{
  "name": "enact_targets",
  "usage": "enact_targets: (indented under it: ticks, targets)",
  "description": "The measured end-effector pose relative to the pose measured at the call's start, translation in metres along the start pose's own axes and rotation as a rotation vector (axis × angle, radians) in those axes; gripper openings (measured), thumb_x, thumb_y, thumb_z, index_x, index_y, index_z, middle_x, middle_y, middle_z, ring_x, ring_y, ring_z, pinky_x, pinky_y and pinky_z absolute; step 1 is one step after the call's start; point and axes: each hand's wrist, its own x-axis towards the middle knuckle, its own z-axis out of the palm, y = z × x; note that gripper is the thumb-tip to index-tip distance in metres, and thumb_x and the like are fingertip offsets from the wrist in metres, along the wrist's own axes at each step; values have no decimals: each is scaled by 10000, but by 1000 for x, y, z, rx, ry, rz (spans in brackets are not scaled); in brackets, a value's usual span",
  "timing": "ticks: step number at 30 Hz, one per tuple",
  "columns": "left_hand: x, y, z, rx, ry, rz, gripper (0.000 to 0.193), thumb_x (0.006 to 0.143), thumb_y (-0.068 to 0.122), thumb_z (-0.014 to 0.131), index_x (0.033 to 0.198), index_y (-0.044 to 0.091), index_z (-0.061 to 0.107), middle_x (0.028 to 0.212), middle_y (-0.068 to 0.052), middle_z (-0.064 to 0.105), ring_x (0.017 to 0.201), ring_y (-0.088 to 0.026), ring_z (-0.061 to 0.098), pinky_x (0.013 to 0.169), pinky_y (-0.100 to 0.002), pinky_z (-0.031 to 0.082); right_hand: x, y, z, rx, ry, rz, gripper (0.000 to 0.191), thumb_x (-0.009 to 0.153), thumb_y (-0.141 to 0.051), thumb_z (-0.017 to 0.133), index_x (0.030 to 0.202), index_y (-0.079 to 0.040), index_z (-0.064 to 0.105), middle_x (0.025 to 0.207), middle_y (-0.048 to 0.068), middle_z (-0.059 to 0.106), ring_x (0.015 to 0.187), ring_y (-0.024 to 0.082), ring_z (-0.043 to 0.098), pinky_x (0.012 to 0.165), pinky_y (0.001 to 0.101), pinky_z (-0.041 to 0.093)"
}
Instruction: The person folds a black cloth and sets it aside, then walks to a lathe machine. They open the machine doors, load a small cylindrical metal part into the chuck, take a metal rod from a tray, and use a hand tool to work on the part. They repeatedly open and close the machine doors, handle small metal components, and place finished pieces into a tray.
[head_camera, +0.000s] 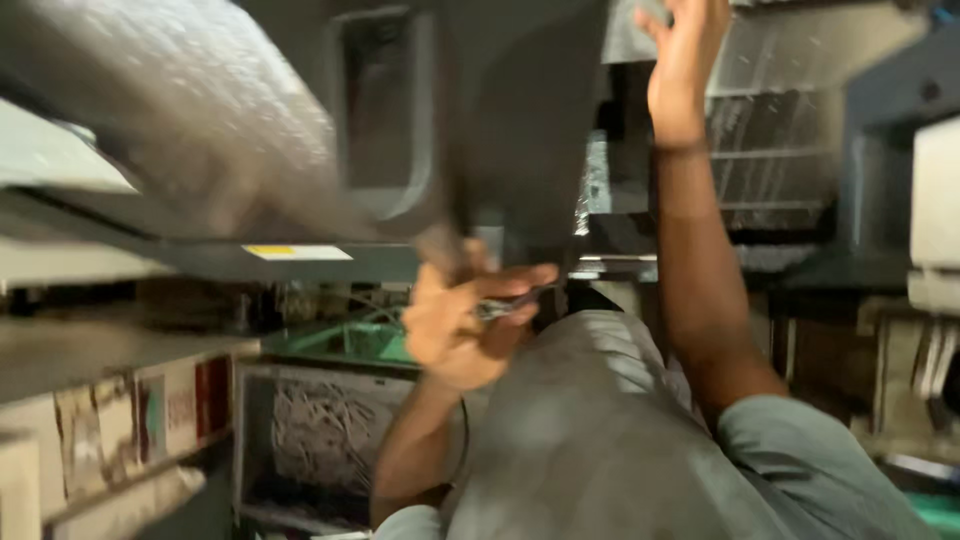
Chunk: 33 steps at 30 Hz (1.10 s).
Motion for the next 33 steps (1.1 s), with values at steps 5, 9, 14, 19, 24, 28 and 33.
enact_targets:
  ticks: [5,9,14,19,24,28,33]
  targets:
    - [18,2,73,-301,22,271,306,937,-31,717,1122,-89,480,1047,-140,754,849,-274,671,919,-410,515,-173,-119,-62,-539,94,-151,468,1187,-356,482,1048,27,713,1035,50,731,906,116,657,804,272,539]
    - [9,24,124,-351,-117,68,118,1012,2,713,1116,19,660,1122,-84,770,908,-234,730,1034,-417,478,-258,-185,-95,-691,369,-243,318,1150,-210,566,1323,46,637,1030,71,701,915,118,645,816,271,531]
    - [8,37,171,-418,-125,104,141,1024,33,739,1154,-1,694,1095,-53,773,866,-189,678,903,-342,496,-282,-234,-119,-748,630,-433,321,1201,-167,552,1468,8,593,1043,69,705,904,111,647,822,249,533]
    - [13,41,222,-361,-50,171,147,990,33,737,1109,-30,680,1085,-81,770,892,-247,585,795,-315,503,-273,-260,-144,-720,565,-334,458,1153,-160,614,1569,-34,471,984,14,643,827,70,564,763,230,494]
    - [19,50,243,-141,66,312,204,967,19,751,1098,-89,638,1087,-81,771,900,-279,555,783,-368,531,-277,-289,-178,-1045,424,-286,482,1125,-190,694,1549,-17,543,1091,61,661,847,74,572,778,239,492]
    - [22,61,240,-86,32,313,163,1003,7,758,1136,-17,667,1142,-67,764,979,-278,632,795,-376,530,-297,-285,-170,-1196,380,-294,399,1083,-170,687,1443,-17,609,960,78,673,697,94,540,675,249,444]
    - [11,53,214,-288,-31,194,201,968,120,750,1144,62,672,1155,-66,734,1139,-313,683,942,-470,476,-350,-253,-128,-809,-36,-300,352,1079,-185,638,1333,44,556,902,89,688,708,98,618,648,229,494]
